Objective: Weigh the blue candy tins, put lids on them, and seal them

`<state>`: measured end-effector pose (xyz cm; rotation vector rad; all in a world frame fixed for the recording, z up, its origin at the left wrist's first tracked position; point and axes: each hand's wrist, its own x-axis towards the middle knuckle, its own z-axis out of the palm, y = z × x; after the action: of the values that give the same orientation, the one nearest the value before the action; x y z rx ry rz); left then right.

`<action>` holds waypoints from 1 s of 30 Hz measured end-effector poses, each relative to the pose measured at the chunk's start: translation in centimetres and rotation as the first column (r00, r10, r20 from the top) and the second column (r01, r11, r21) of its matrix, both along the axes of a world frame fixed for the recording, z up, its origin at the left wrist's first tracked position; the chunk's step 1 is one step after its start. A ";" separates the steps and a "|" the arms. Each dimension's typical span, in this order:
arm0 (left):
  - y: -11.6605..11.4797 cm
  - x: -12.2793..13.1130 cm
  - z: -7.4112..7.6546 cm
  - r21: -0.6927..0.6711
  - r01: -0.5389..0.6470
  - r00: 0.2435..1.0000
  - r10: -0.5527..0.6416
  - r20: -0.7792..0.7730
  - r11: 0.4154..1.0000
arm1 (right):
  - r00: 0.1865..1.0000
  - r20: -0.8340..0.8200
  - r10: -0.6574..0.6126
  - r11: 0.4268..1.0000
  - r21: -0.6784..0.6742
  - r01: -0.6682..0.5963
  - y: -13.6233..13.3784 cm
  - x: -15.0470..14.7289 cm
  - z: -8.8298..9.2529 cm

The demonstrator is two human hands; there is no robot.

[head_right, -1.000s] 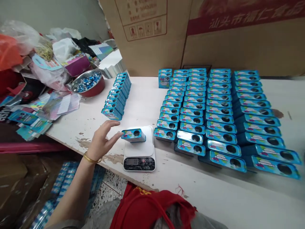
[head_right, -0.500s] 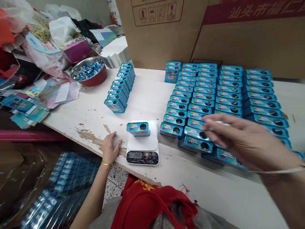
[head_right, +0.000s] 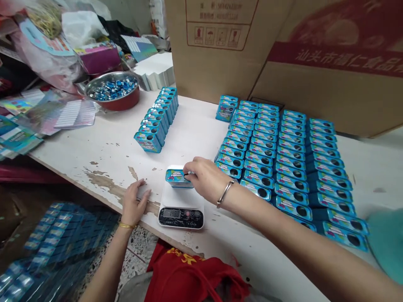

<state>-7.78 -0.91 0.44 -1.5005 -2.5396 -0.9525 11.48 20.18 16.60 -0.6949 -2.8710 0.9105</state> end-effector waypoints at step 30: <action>0.1 0.5 0.1 -0.005 -0.012 0.998 0.013 0.063 1.000 | 0.753 0.105 -0.650 0.326 -0.856 0.401 -1.7 8.5 -2.0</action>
<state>-7.31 -0.78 0.57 -1.4769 -2.5921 -1.0091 19.96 18.45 14.63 -1.3311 -1.5359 2.0432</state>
